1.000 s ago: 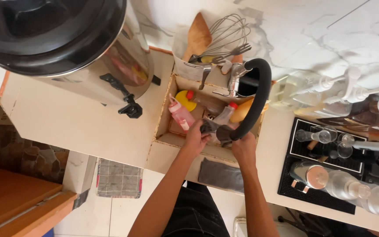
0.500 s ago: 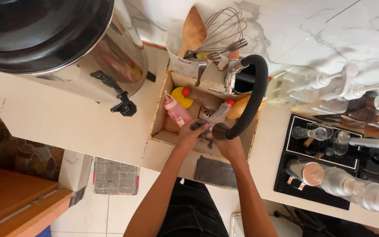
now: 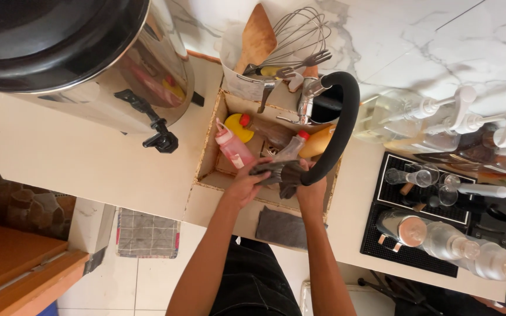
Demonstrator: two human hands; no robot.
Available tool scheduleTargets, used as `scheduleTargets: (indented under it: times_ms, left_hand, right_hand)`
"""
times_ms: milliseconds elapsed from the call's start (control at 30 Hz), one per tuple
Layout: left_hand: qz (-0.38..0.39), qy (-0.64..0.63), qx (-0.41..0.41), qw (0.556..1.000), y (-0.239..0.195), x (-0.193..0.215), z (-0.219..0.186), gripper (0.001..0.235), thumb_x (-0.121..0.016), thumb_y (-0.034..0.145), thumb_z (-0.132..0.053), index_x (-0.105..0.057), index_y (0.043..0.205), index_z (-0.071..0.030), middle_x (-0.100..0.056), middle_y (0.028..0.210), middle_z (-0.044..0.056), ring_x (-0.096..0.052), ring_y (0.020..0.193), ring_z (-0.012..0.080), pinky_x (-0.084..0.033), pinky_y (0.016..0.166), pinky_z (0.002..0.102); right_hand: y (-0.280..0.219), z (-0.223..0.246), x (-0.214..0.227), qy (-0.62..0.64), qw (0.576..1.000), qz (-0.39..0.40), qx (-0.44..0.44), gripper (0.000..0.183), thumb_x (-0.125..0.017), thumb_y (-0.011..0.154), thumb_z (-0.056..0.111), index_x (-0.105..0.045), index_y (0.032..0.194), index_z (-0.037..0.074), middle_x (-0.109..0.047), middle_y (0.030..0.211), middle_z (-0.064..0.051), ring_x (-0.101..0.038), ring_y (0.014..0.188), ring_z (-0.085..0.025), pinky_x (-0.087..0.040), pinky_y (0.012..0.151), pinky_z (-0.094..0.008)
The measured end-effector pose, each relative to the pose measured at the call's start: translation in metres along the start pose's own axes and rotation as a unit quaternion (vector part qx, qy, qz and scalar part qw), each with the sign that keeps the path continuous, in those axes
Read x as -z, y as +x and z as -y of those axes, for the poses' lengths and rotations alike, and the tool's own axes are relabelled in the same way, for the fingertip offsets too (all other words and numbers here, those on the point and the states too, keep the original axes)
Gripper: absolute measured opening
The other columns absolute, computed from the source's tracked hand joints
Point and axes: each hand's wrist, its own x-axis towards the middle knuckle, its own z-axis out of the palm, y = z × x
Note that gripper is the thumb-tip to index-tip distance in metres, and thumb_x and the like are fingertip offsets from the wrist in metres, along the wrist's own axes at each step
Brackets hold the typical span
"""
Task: The person refills a small pink squeeze bottle with red sauce from a larger pink bottle on a counter. They then move to a sink area, rinse the bottles under running water, and wipe the sink and counter with a cloth.
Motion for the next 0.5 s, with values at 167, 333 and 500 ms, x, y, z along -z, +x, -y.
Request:
scheduleTargets:
  times_ms: [167, 333, 500]
  left_hand:
    - [0.062, 0.039, 0.056, 0.996, -0.030, -0.009, -0.059, 0.073, -0.054, 0.074, 0.021, -0.057, 0.142, -0.006, -0.060, 0.141, 0.011, -0.057, 0.134, 0.0244, -0.048, 0.113, 0.036]
    - [0.044, 0.090, 0.105, 0.989, -0.018, -0.006, -0.059, 0.081, -0.047, 0.063, 0.020, -0.059, 0.138, -0.010, -0.063, 0.133, 0.009, -0.062, 0.125, 0.0202, -0.051, 0.106, 0.035]
    - [-0.212, 0.176, 0.127, 0.953, 0.048, -0.004, 0.028, 0.034, -0.045, 0.101, -0.031, -0.059, 0.119, -0.006, -0.065, 0.098, 0.013, -0.063, 0.079, 0.0258, -0.049, 0.063, 0.045]
  right_hand:
    - [0.007, 0.059, 0.027, 0.055, 0.980, 0.111, -0.158, 0.021, -0.067, 0.097, 0.014, -0.074, 0.108, -0.003, -0.073, 0.089, -0.007, -0.063, 0.074, -0.011, -0.051, 0.066, -0.029]
    - [0.007, 0.060, 0.021, 0.219, 0.935, 0.111, -0.256, 0.028, -0.064, 0.092, 0.012, -0.072, 0.116, 0.000, -0.075, 0.096, -0.006, -0.066, 0.079, -0.014, -0.054, 0.068, -0.032]
    - [-0.013, 0.012, -0.033, 0.254, 0.962, -0.071, -0.077, 0.024, -0.067, 0.096, 0.011, -0.066, 0.116, -0.002, -0.070, 0.101, -0.008, -0.064, 0.085, -0.015, -0.053, 0.074, -0.033]
